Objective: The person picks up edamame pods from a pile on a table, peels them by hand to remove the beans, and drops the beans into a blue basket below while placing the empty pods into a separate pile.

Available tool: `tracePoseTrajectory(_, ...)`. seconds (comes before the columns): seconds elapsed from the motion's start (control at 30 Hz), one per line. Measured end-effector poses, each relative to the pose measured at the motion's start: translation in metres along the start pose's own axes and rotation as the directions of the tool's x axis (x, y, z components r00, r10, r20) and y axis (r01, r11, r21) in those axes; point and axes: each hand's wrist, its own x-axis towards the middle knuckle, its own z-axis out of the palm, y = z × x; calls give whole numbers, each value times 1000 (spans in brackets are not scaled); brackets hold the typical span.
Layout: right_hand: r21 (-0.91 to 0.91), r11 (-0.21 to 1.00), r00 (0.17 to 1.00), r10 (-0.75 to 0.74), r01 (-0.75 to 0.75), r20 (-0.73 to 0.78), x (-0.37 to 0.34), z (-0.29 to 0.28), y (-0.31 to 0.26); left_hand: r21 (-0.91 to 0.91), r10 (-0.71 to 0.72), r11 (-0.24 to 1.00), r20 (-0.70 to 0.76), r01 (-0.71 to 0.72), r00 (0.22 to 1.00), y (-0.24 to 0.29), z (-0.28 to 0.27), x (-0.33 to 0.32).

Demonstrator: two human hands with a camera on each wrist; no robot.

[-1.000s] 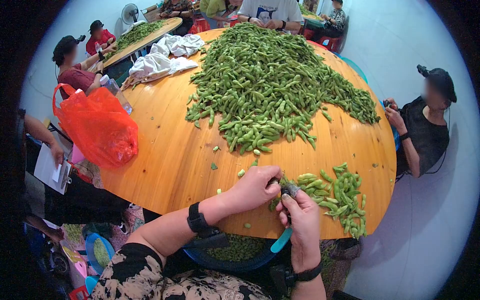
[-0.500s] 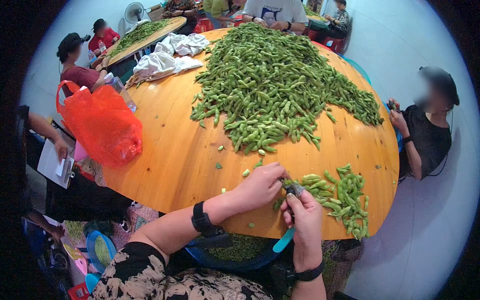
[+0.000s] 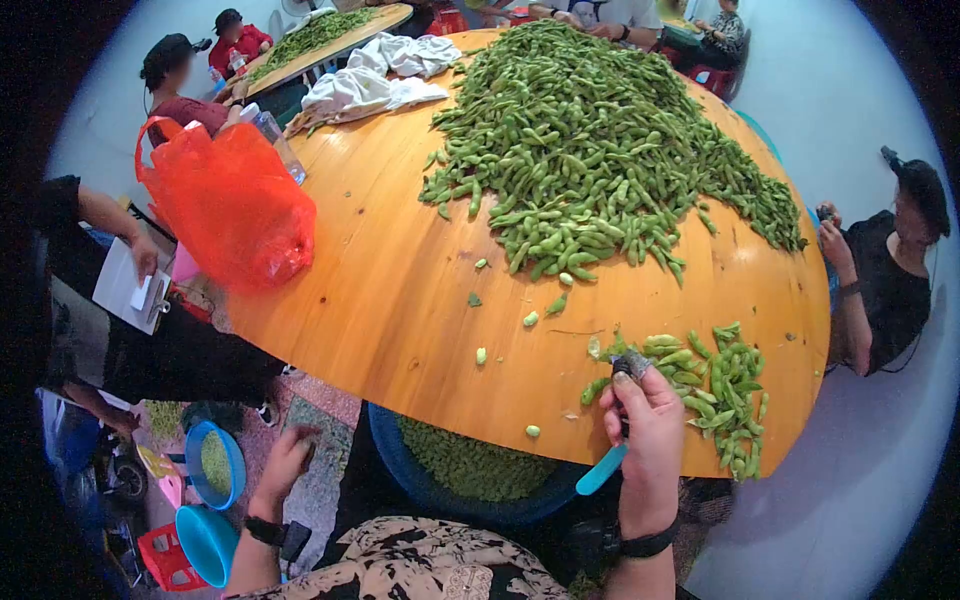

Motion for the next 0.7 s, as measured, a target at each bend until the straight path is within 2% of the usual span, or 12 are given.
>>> tracePoseTrajectory(0.03,-2,1000,1000,-2,2,8,1,-1,0,61,-102,992,-120,110,987,-69,-2,-3)
tracePoseTrajectory(0.1,-3,1000,1000,8,-8,12,2,-2,1,9,-291,956,-63,292,955,-178,-3,-28)
tracePoseTrajectory(0.17,-16,1000,1000,7,-7,27,2,0,0,-71,-511,853,98,518,854,-260,3,-66)
tracePoseTrajectory(0.2,-21,1000,999,11,-10,30,1,0,0,200,-550,834,228,515,803,-287,3,-84)
tracePoseTrajectory(0.23,-27,1000,999,13,-12,36,2,0,0,453,-605,776,335,439,723,-307,4,-98)
tracePoseTrajectory(0.3,-36,999,999,16,-15,47,4,-1,-1,504,-591,771,339,389,732,-339,7,-120)
tracePoseTrajectory(0.4,-32,999,999,30,-29,36,4,-1,-1,663,-549,718,348,214,760,-368,3,-137)
tracePoseTrajectory(0.53,-17,1000,999,23,-22,41,3,-1,-2,688,-611,668,287,285,738,-373,1,-131)
tracePoseTrajectory(0.6,-6,1000,999,22,-22,40,2,-1,-2,522,-453,823,363,226,814,-357,-6,-118)
tracePoseTrajectory(0.67,2,1000,998,5,-5,58,2,-3,-1,218,-574,818,239,532,783,-347,-5,-78)
tracePoseTrajectory(0.7,7,1000,998,-1,0,56,2,-2,-2,123,-486,874,246,470,839,-287,-8,-59)
